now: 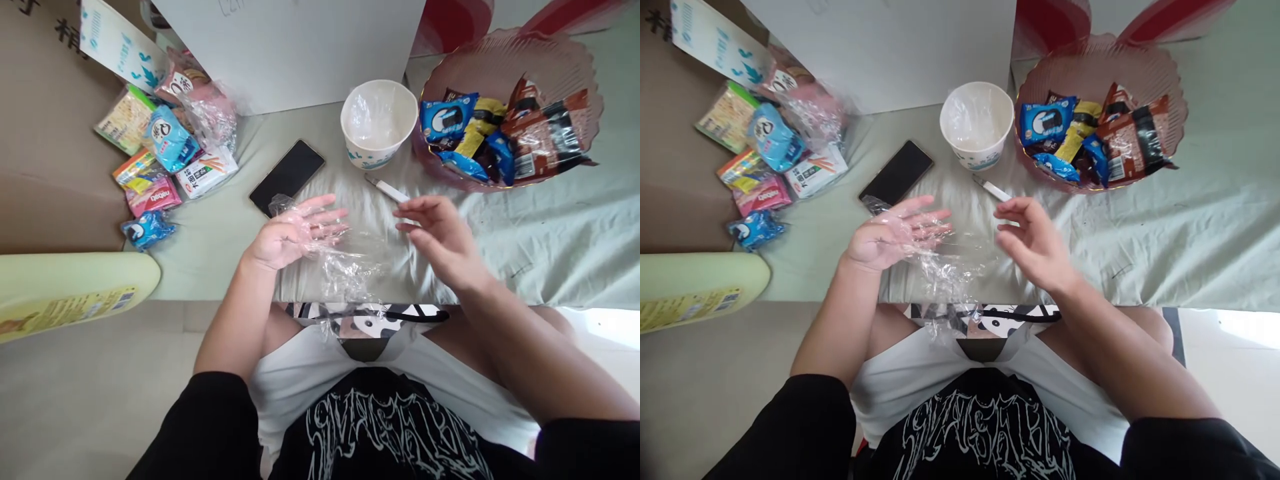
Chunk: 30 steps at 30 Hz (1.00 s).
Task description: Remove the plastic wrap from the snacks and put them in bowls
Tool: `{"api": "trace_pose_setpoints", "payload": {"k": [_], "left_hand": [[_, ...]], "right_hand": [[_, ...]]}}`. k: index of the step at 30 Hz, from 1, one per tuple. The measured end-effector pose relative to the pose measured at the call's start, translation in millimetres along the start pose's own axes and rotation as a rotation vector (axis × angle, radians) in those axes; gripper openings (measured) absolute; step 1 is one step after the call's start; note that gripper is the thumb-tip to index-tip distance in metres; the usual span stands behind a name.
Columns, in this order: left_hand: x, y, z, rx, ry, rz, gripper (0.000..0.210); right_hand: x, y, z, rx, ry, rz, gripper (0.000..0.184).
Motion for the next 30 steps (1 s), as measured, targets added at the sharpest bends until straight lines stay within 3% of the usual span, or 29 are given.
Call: {"api": "trace_pose_setpoints", "payload": {"k": [2,3,4,8,10,13,17,20,25,30], "left_hand": [[-12.3,-6.1,-0.4,-0.02,0.069,-0.02,0.082],[-17.4,-8.6,-0.5,-0.028,0.103,-0.021,0.084],[-20.1,-10.4,-0.2,-0.04,0.129,-0.003,0.086],[-9.7,-8.5,2.8,-0.074,0.117,0.189,0.081],[-4.7,-6.5,3.0,-0.045,0.086,0.202,0.076],[-0.9,-7.0,-0.7,0.027,0.009,0.16,0.065],[14.8,-8.4,-12.1,0.16,-0.257,0.339,0.018],[20.0,-9.8,-7.5,0.088,-0.263,0.445,0.008],[22.0,-13.7,1.6,-0.043,-0.145,0.487,0.007],[10.8,-19.9,-10.7,-0.019,-0.248,0.423,0.013]], "right_hand": [[-15.8,3.2,7.2,-0.04,0.026,-0.134,0.07],[-22.2,5.0,11.7,-0.084,0.063,-0.191,0.078],[-27.1,6.5,16.0,-0.133,0.118,-0.238,0.075],[-34.6,6.6,15.9,-0.17,0.32,-0.32,0.02],[-30.6,3.2,8.4,-0.114,0.239,-0.24,0.02],[-12.9,-0.7,3.3,-0.077,-0.069,0.002,0.024],[12.4,-3.4,3.9,-0.044,-0.253,0.247,0.027],[22.5,-7.0,-0.6,0.032,-0.251,0.321,0.025],[24.1,-7.7,-12.2,0.203,-0.218,0.366,0.02],[24.0,-6.6,1.1,0.097,-0.158,0.358,0.02]]}}
Point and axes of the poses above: each hand's wrist, its own y-axis away from the middle knuckle, its own x-axis out of the back of the hand, z = x × y, the point moved 7 cm from there along -y, towards the middle knuckle, and after that the axes turned 14 degrees about -y, right-handed, at the moved point
